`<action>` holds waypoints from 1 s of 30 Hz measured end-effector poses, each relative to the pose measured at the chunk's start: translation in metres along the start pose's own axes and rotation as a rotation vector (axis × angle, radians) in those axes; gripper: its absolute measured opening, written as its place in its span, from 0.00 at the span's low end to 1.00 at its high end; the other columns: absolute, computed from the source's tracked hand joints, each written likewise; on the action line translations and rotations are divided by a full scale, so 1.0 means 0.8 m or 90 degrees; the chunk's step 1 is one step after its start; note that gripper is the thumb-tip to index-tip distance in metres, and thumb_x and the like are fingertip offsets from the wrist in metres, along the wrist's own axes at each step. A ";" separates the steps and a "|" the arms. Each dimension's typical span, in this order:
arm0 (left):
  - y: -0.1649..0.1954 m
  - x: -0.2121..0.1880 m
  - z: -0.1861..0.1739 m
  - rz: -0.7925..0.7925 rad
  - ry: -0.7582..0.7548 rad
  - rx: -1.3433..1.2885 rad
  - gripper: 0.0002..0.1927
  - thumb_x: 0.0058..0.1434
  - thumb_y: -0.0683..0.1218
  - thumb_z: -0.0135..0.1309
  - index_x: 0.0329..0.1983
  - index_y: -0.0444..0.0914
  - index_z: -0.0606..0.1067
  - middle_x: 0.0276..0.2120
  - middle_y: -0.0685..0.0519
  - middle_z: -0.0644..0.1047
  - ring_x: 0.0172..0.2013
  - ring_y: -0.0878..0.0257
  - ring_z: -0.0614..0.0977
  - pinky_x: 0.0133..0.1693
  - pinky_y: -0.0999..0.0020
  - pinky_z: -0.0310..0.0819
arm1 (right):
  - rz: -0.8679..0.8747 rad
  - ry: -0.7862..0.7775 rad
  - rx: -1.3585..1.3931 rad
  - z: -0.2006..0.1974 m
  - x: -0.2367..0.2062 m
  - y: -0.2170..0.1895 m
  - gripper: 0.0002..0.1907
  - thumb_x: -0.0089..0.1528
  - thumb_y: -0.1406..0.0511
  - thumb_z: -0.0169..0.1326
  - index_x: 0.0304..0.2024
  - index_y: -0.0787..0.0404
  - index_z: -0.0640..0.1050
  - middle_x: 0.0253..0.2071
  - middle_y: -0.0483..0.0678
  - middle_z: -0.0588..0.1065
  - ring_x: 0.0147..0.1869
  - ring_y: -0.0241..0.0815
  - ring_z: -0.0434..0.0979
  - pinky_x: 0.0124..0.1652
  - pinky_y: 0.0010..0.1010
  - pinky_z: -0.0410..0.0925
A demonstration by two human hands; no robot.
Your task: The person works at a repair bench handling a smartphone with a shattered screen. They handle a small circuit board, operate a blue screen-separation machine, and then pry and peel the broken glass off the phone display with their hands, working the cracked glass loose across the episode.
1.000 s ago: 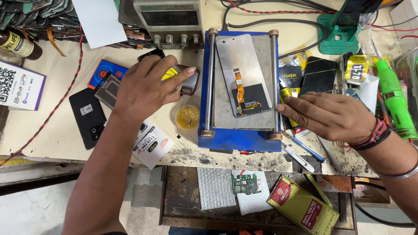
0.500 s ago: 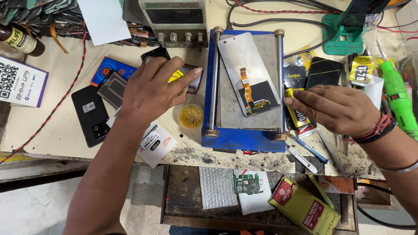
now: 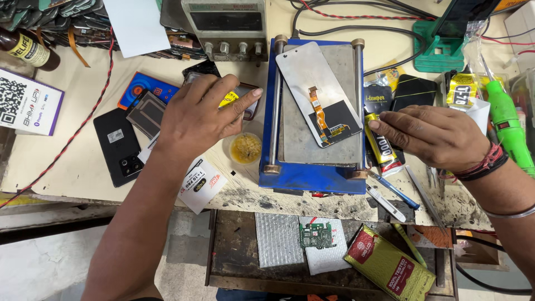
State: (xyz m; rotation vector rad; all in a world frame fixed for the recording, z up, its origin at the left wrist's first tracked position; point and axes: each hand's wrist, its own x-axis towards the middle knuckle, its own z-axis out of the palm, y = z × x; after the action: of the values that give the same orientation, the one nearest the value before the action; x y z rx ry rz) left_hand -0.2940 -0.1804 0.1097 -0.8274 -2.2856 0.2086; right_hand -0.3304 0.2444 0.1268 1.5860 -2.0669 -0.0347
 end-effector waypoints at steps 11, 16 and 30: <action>0.000 -0.002 0.004 -0.006 -0.012 -0.011 0.33 0.52 0.52 0.70 0.64 0.57 0.78 0.55 0.58 0.72 0.51 0.59 0.74 0.50 0.65 0.78 | 0.019 0.010 0.018 -0.007 -0.001 -0.010 0.24 0.56 0.72 0.57 0.56 0.60 0.82 0.48 0.49 0.80 0.46 0.45 0.81 0.44 0.33 0.75; 0.000 -0.001 0.010 -0.010 -0.025 -0.014 0.35 0.49 0.54 0.71 0.64 0.57 0.78 0.55 0.58 0.72 0.52 0.58 0.74 0.51 0.63 0.77 | 0.021 0.013 0.033 -0.013 -0.005 -0.019 0.24 0.56 0.72 0.57 0.57 0.63 0.81 0.48 0.50 0.79 0.46 0.46 0.81 0.46 0.34 0.75; -0.004 -0.017 0.014 -0.053 -0.020 -0.013 0.33 0.53 0.51 0.70 0.64 0.59 0.78 0.54 0.60 0.73 0.52 0.59 0.75 0.49 0.65 0.79 | 0.093 -0.036 0.075 -0.027 0.010 -0.044 0.31 0.53 0.70 0.58 0.61 0.62 0.78 0.44 0.49 0.78 0.43 0.46 0.80 0.42 0.36 0.74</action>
State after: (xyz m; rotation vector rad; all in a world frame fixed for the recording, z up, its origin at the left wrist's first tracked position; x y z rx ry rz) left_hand -0.2953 -0.1902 0.0950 -0.7418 -2.3507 0.1617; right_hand -0.2915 0.2321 0.1367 1.5119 -2.2609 0.0970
